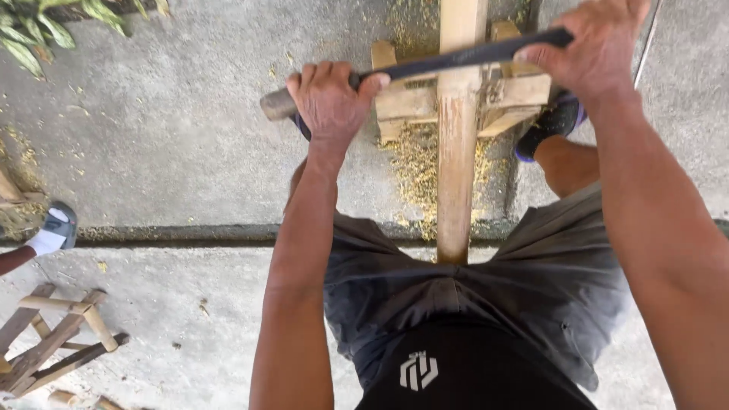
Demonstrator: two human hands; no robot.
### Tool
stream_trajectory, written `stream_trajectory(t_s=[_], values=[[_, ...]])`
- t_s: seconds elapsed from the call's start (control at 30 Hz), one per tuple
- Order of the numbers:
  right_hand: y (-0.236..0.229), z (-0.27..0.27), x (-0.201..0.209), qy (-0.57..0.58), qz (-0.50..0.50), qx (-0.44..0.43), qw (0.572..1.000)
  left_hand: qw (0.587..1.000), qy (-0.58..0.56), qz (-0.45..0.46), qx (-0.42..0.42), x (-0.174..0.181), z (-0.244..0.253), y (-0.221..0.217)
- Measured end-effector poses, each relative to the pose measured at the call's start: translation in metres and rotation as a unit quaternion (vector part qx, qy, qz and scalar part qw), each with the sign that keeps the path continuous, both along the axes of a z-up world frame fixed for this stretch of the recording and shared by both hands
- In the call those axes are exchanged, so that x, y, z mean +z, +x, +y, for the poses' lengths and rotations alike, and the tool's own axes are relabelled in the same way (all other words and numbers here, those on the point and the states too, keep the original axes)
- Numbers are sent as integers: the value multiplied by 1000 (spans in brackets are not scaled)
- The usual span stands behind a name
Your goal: Shave or plane a bamboo or wood pole using a machete-like blade.
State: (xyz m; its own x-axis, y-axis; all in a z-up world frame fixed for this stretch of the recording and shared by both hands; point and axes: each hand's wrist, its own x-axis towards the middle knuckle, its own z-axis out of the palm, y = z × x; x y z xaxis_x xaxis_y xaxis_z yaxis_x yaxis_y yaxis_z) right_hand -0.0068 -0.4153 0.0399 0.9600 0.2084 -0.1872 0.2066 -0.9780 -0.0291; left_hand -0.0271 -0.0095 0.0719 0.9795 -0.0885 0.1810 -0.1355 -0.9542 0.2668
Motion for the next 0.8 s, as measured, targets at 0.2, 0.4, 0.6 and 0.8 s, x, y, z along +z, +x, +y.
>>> stream_trajectory(t_s=[0.2, 0.4, 0.6, 0.8], values=[[-46, 7, 11, 95, -85, 35, 991, 1000, -25, -7, -3, 2, 4, -50], [-75, 20, 24, 93, 6, -50, 994, 980, 4, 186, -63, 39, 8, -68], [-100, 41, 47, 33, -1, 12, 999, 905, 83, 409, -89, 54, 13, -115], [-150, 76, 47, 300, -29, -254, 919, 899, 20, 436, -33, 115, 0, -161]])
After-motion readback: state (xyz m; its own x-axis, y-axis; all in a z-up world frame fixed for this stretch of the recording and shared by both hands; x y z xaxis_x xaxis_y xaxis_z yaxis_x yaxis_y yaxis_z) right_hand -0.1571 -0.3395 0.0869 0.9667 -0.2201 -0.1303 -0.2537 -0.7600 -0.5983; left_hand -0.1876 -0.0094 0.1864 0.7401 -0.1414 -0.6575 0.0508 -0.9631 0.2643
